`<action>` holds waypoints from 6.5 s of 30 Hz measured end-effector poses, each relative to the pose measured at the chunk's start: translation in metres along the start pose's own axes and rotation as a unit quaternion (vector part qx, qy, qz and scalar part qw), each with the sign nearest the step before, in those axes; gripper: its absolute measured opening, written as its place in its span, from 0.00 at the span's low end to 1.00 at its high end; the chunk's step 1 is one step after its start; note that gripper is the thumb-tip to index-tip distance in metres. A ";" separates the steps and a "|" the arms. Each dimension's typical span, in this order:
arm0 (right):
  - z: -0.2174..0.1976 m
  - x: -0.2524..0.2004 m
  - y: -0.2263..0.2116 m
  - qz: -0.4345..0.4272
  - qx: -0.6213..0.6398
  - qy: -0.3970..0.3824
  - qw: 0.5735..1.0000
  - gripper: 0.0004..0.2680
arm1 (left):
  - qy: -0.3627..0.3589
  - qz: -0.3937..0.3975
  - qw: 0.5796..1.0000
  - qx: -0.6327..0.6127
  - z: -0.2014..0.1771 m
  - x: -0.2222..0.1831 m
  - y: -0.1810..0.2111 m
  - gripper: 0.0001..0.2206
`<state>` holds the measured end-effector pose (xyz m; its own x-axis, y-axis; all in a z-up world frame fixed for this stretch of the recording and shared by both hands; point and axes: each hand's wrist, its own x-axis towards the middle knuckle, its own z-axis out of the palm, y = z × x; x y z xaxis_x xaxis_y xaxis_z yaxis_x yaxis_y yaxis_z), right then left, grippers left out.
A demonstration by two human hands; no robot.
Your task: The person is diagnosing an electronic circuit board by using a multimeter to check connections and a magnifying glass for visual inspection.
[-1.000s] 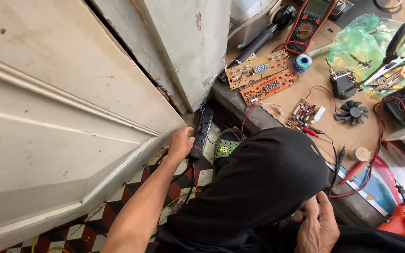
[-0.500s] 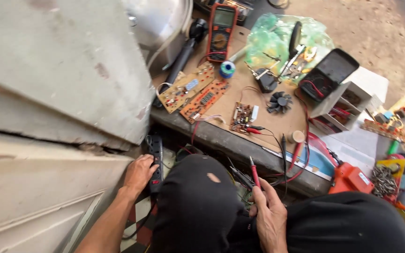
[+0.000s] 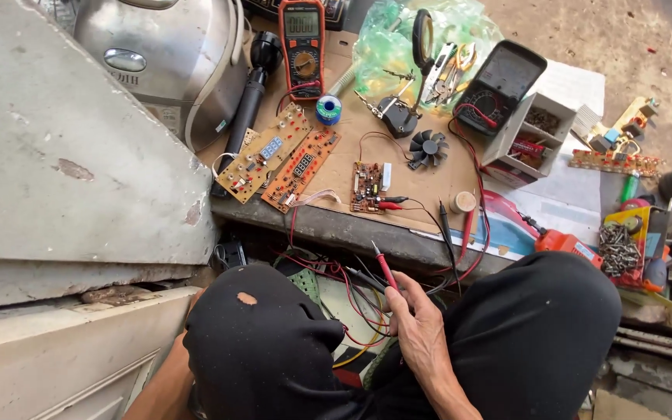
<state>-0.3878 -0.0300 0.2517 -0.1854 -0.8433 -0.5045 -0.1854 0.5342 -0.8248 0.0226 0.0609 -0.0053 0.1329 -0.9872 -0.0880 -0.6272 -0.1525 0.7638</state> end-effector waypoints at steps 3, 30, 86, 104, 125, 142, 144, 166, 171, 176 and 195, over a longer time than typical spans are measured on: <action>-0.003 -0.002 0.001 -0.002 0.007 0.001 1.000 0.18 | 0.019 -0.049 0.997 -0.054 -0.006 -0.030 0.026 0.18; -0.037 0.108 -0.058 -0.191 -0.262 0.071 0.943 0.13 | 0.260 0.033 0.926 -0.272 -0.140 0.025 0.481 0.13; -0.047 0.036 -0.042 -0.371 -0.217 0.162 0.888 0.19 | -0.078 -0.281 0.785 -0.546 0.059 0.033 0.410 0.28; -0.019 0.016 -0.012 -0.324 -0.153 0.115 0.927 0.21 | -0.019 -0.352 0.757 -0.550 0.050 0.017 0.389 0.14; -0.014 0.023 0.025 -0.334 -0.137 0.111 0.926 0.25 | 0.034 -0.322 0.794 -0.514 0.073 0.006 0.365 0.16; -0.007 0.019 0.019 -0.357 -0.154 0.085 0.917 0.26 | 0.052 -0.307 0.808 -0.501 0.075 0.008 0.349 0.17; -0.008 0.019 0.019 -0.370 -0.151 0.082 0.913 0.25 | 0.050 -0.307 0.809 -0.499 0.075 0.008 0.348 0.17; -0.005 0.021 0.023 -0.359 -0.141 0.080 0.919 0.24 | 0.046 -0.321 0.815 -0.481 0.077 0.010 0.344 0.16; -0.006 0.021 0.024 -0.368 -0.141 0.086 0.915 0.25 | 0.050 -0.309 0.826 -0.468 0.073 0.011 0.348 0.14; -0.005 0.020 0.025 -0.367 -0.140 0.084 0.916 0.25 | 0.052 -0.301 0.837 -0.453 0.070 0.011 0.352 0.14; -0.005 0.021 0.029 -0.363 -0.150 0.089 0.915 0.24 | 0.045 -0.306 0.831 -0.463 0.069 0.009 0.353 0.16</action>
<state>-0.4016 -0.0318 0.2182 -0.0577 -0.9738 0.2202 -0.5741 -0.1481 -0.8053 -0.2505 -0.0048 0.2194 0.2927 -0.7239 -0.6247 0.4318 -0.4829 0.7619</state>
